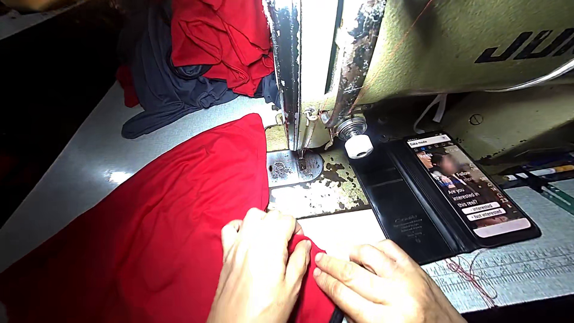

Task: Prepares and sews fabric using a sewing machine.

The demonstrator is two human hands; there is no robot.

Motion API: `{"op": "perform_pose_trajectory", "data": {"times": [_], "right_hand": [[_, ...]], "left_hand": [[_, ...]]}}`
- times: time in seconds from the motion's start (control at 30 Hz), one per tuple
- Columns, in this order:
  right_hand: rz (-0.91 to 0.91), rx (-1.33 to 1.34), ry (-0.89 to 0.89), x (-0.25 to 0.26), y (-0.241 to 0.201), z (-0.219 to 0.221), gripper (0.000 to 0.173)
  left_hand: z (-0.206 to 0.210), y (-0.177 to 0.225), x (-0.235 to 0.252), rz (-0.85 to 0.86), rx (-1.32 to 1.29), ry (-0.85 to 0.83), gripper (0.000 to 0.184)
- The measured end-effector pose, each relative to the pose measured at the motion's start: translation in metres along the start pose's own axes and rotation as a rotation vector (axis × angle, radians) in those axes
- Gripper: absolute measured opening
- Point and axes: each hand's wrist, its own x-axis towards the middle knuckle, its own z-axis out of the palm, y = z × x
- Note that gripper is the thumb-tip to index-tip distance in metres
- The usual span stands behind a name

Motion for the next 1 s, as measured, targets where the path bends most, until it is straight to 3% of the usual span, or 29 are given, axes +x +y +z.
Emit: {"op": "perform_pose_trajectory", "data": {"times": [0.1,0.2,0.47,1.0], "right_hand": [[-0.029,-0.056,0.009,0.009,0.005,0.003,0.029],[-0.03,-0.095,0.083,0.026,0.015,0.015,0.029],[0.271,-0.167,0.043,0.066,0.021,0.033,0.029],[0.349,-0.139,0.079,0.069,0.02,0.039,0.03]], "left_hand": [[0.014,-0.013,0.004,0.014,-0.097,0.1,0.024],[0.014,-0.029,0.031,0.061,-0.058,0.068,0.026],[0.014,-0.06,0.114,0.227,-0.045,-0.013,0.032],[0.018,-0.059,0.119,0.222,0.023,0.022,0.029]]}}
